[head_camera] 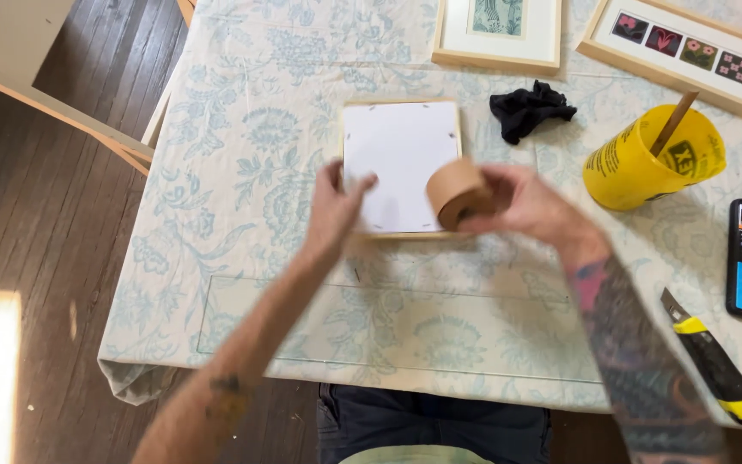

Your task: Sealing the back of a picture frame using gummed paper tape, a utility knife, and a foam brush to apply water.

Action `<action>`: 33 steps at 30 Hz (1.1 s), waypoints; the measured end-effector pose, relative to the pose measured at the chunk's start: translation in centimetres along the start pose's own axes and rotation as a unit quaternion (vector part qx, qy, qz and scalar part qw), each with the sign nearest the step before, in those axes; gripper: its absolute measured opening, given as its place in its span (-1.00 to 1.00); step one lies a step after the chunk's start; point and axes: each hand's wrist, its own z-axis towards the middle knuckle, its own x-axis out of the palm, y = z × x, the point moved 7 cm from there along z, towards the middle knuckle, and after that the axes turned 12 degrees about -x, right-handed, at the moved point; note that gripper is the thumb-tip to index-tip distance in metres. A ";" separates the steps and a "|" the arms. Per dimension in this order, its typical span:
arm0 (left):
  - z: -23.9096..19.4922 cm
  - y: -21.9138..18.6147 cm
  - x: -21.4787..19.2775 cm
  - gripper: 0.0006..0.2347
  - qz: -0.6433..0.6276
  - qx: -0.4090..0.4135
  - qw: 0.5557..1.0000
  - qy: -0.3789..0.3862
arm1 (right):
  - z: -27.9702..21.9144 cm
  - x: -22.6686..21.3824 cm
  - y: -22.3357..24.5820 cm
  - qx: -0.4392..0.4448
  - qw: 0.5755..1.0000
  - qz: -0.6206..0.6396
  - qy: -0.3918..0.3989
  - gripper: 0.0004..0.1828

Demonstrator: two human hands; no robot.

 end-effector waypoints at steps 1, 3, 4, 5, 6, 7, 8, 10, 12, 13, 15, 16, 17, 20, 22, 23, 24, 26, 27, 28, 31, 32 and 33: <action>3.0 0.3 -0.7 -0.19 0.096 0.004 0.995 -0.003 | -0.4 1.4 -0.6 0.003 0.999 0.028 0.023 -0.15; 8.1 0.7 -1.5 -0.20 0.196 0.008 0.981 -0.002 | -0.8 4.7 -2.1 0.007 0.997 0.059 0.040 -0.15; 9.9 0.0 -1.0 -0.32 0.249 0.063 0.967 -0.008 | -0.8 6.8 -2.5 -0.014 0.993 0.105 0.054 -0.15; 11.7 -0.6 -0.4 -0.42 0.299 0.117 0.947 -0.015 | -0.8 8.7 -2.8 -0.035 0.985 0.152 0.069 -0.14; 11.9 -1.4 0.3 -0.42 0.300 0.121 0.946 -0.008 | -0.7 9.8 -2.6 -0.036 0.986 0.150 0.061 -0.14; 11.9 -2.2 1.5 -0.49 0.318 0.143 0.937 0.029 | -0.5 11.3 -2.1 -0.050 0.980 0.180 0.071 -0.16; 11.8 -2.5 2.5 -0.55 0.333 0.161 0.927 0.066 | -0.5 12.9 -1.7 -0.061 0.972 0.211 0.084 -0.18; 12.5 -2.0 4.1 -0.60 0.338 0.200 0.914 0.100 | -0.9 12.6 -1.7 -0.059 0.973 0.206 0.086 -0.20; 12.1 -1.7 4.8 -0.64 0.342 0.238 0.900 0.128 | -2.1 11.9 -1.3 -0.059 0.973 0.202 0.092 -0.23; 11.5 -1.7 4.8 -0.62 0.363 0.254 0.888 0.122 | -2.9 10.8 -1.4 -0.046 0.980 0.183 0.066 -0.21; 9.5 -2.3 4.2 -0.61 0.384 0.267 0.876 0.115 | -4.6 8.5 -1.4 -0.031 0.985 0.165 0.040 -0.20; 8.0 -3.2 3.1 -0.65 0.383 0.274 0.879 0.072 | -5.3 6.7 -1.6 -0.023 0.991 0.133 -0.001 -0.20; 6.4 -4.1 2.0 -0.68 0.381 0.280 0.881 0.028 | -6.2 4.9 -1.8 -0.015 0.994 0.100 -0.040 -0.19; 4.4 -2.6 -1.7 -0.59 0.339 0.258 0.904 -0.017 | -7.5 0.3 -2.3 -0.023 0.986 0.055 -0.157 -0.12; 3.6 -1.6 -2.6 -0.53 0.299 0.218 0.929 0.001 | -7.2 -1.4 -2.3 -0.029 0.985 0.044 -0.163 -0.16; 3.3 -0.9 -3.1 -0.46 0.255 0.181 0.950 0.021 | -7.0 -2.3 -2.2 -0.037 0.984 0.030 -0.171 -0.19; 3.1 -0.9 -3.0 -0.46 0.255 0.179 0.950 0.020 | -6.3 -2.6 -2.9 -0.036 0.984 0.031 -0.170 -0.19; 2.9 -1.0 -3.2 -0.45 0.238 0.155 0.959 0.006 | -4.9 -3.5 -3.9 -0.067 0.976 0.068 -0.194 -0.33; 3.7 -0.7 -3.2 -0.45 0.237 0.155 0.959 0.005 | -4.5 -3.3 -4.6 -0.068 0.977 0.068 -0.193 -0.33; 4.7 -0.1 -3.4 -0.43 0.214 0.121 0.969 -0.002 | -4.1 -3.3 -5.4 -0.068 0.973 0.096 -0.201 -0.34; 6.0 0.8 -3.0 -0.42 0.169 0.091 0.981 0.005 | -4.4 -2.5 -4.8 -0.068 0.969 0.119 -0.207 -0.36; 6.0 0.9 -3.1 -0.41 0.146 0.098 0.984 0.015 | -4.4 -1.9 -4.1 -0.070 0.970 0.116 -0.202 -0.36; 5.9 0.9 -2.7 -0.41 0.147 0.095 0.984 0.011 | -5.1 -1.8 -3.6 -0.068 0.971 0.118 -0.199 -0.36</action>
